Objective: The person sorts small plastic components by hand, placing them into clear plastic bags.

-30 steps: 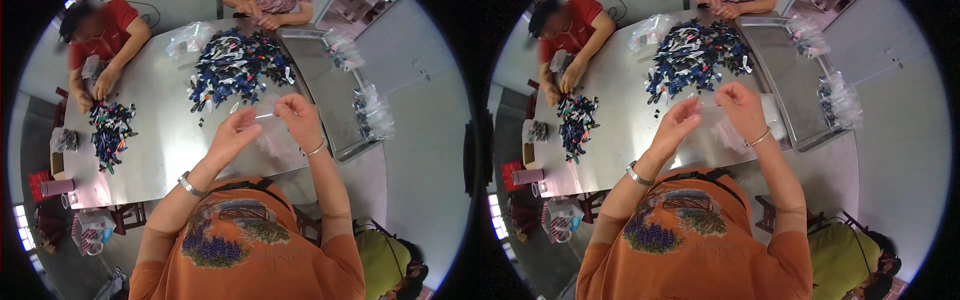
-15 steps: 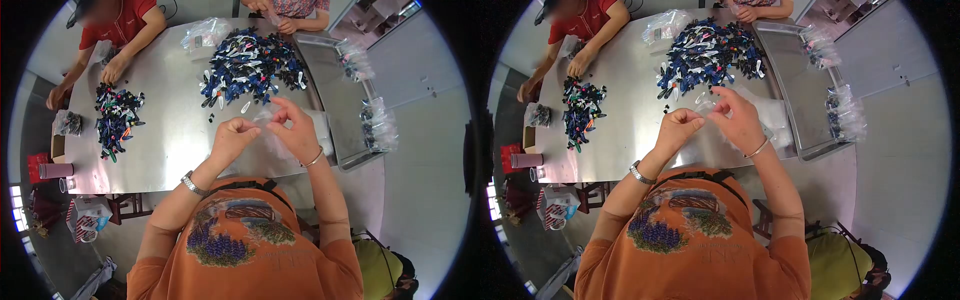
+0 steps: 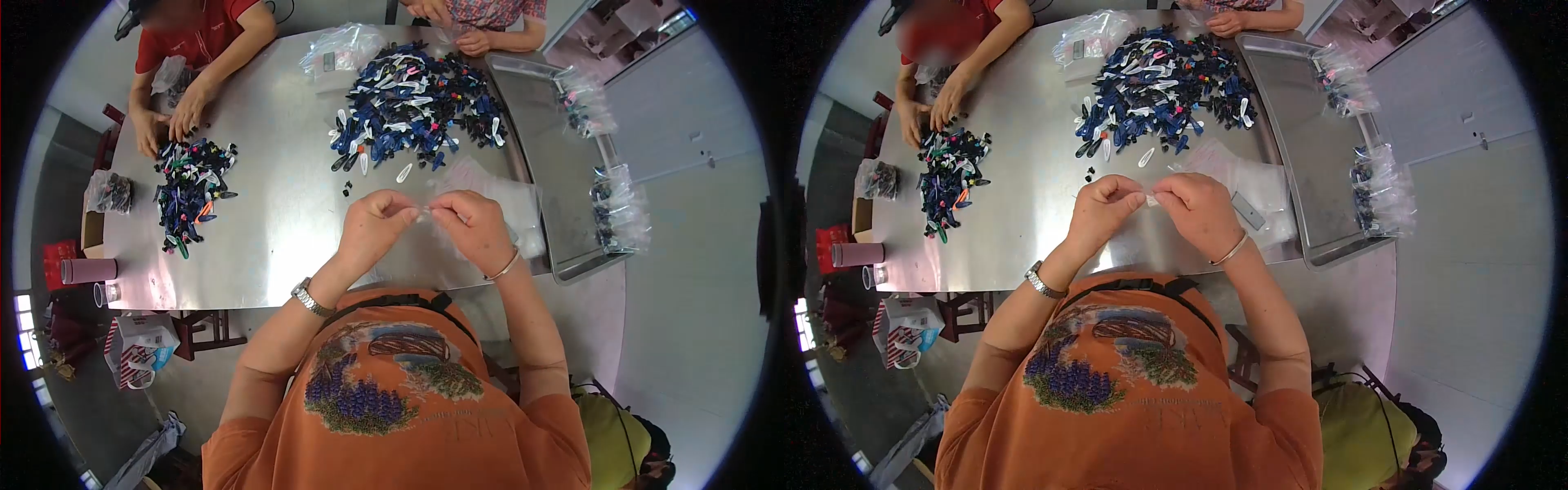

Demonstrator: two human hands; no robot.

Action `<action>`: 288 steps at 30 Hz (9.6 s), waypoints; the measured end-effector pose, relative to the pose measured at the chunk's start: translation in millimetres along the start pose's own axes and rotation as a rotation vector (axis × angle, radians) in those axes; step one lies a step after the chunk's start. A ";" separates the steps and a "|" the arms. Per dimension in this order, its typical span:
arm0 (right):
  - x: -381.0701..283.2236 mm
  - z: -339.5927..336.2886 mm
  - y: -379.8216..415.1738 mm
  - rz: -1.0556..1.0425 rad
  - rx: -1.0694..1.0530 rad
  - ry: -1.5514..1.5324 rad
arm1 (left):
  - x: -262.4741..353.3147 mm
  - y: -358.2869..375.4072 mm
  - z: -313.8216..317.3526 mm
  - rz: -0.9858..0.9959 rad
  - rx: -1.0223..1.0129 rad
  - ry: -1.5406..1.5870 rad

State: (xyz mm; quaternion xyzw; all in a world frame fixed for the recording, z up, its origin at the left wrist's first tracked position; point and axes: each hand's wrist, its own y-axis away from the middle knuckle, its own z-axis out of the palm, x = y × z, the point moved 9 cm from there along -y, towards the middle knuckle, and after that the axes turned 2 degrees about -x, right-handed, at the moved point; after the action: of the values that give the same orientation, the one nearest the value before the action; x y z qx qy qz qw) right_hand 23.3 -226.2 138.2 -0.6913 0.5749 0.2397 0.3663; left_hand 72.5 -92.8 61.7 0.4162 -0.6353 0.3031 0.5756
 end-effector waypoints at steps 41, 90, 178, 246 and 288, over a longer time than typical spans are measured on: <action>-26.0 61.6 -4.7 -0.233 0.225 0.501 | -69.7 21.5 -5.6 -0.458 0.184 0.831; 41.2 167.3 -48.8 -0.373 -0.190 0.482 | -130.3 53.7 -52.3 -0.433 0.332 1.610; -49.2 122.3 -24.3 -0.210 -0.049 0.004 | -126.7 34.1 -36.8 -0.373 0.429 1.771; 51.7 74.9 5.8 0.324 -0.159 -0.292 | -101.4 24.1 -19.1 -0.379 -0.083 1.387; 262.1 -320.5 287.9 1.009 1.101 0.640 | -135.9 36.0 14.6 -0.702 0.074 1.164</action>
State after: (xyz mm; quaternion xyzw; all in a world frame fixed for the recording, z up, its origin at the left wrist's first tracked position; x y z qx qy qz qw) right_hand -226.1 -659.5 72.2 -0.1046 0.9298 -0.1504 0.3193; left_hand 32.6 -64.1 -70.9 0.3862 -0.0383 0.2946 0.8733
